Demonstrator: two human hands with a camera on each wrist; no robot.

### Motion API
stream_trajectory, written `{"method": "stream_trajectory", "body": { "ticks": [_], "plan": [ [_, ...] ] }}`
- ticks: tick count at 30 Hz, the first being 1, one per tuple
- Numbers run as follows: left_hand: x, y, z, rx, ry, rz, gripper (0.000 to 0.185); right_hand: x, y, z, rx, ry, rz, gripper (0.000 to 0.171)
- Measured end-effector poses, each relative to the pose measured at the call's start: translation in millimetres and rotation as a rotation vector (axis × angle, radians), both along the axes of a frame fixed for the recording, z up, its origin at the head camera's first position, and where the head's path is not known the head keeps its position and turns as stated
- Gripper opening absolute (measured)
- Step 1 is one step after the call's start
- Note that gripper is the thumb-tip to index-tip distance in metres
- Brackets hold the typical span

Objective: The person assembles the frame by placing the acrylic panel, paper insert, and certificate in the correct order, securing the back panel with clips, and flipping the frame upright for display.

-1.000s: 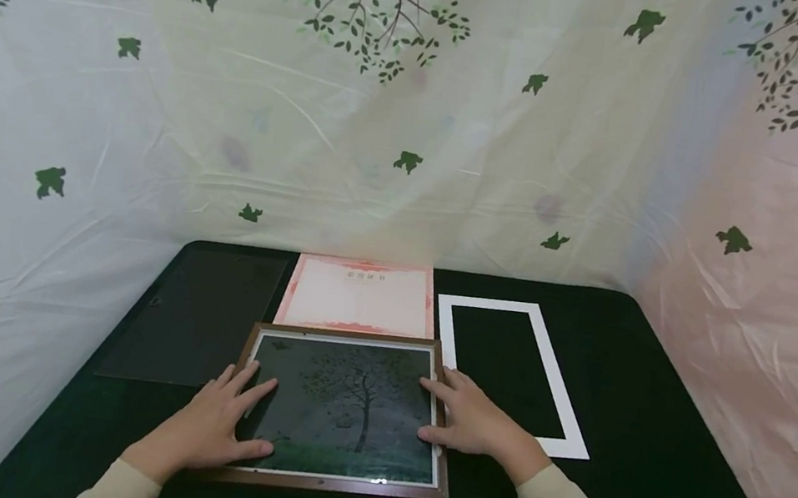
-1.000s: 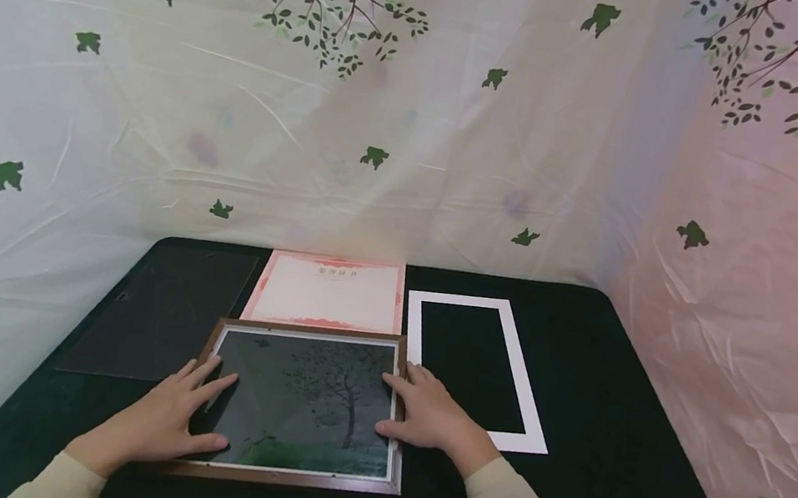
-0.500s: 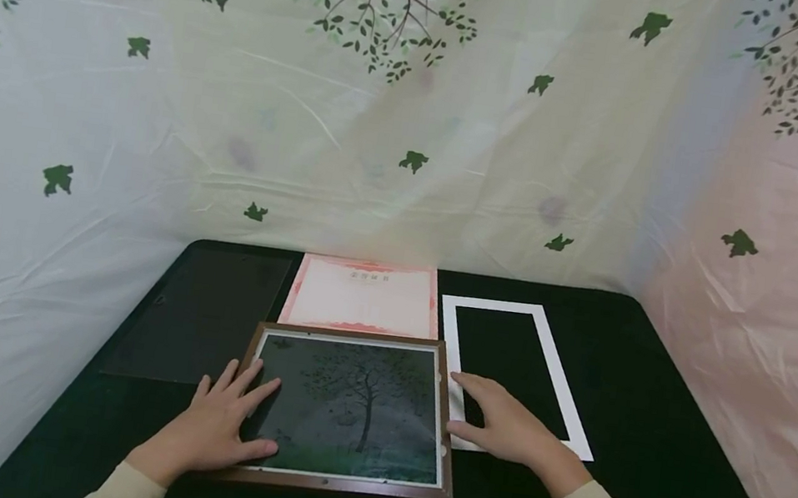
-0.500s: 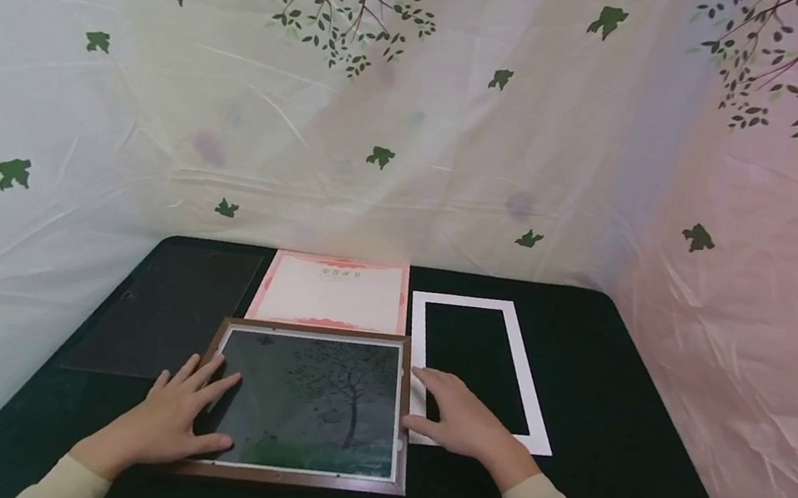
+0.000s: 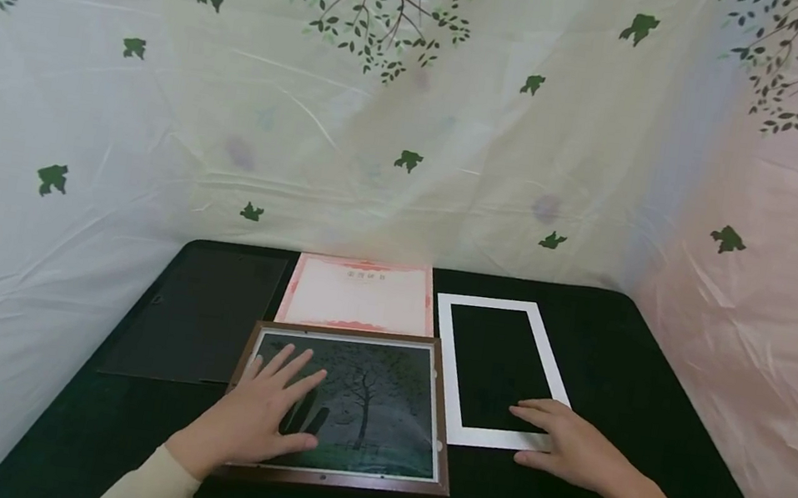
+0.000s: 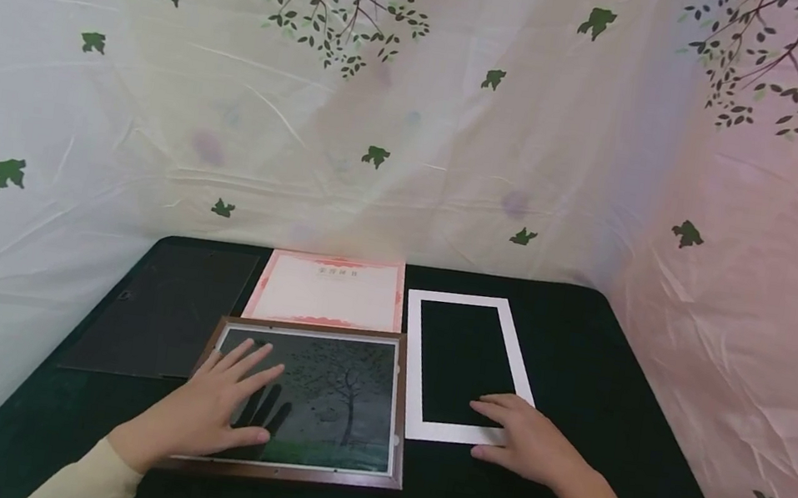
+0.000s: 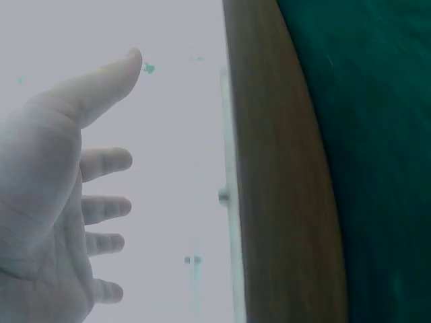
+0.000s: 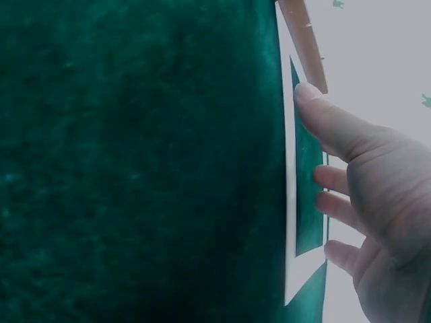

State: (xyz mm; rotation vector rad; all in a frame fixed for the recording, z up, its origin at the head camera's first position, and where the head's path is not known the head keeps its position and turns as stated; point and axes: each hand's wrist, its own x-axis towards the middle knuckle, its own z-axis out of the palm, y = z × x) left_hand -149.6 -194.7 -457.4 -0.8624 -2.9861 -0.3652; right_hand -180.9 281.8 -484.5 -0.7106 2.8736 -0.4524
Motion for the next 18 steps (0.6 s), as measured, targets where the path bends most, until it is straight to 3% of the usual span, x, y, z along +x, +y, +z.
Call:
{"method": "stream_trajectory", "body": {
  "ticks": [6,13,18],
  "plan": [
    [-8.0,26.1,-1.8,0.005,-0.011,-0.081,0.082,-3.0,2.3,-6.7,0.050,0.013,0.017,0.065],
    [-16.7,52.3,-3.9,-0.006,-0.030,-0.114,0.080,-4.3,0.5,-11.1,0.002,0.020,-0.005,0.037],
    [-21.5,65.6,-6.2,-0.011,-0.037,-0.128,0.079,-5.3,-1.1,-10.6,-0.019,0.021,-0.006,0.027]
  ]
}}
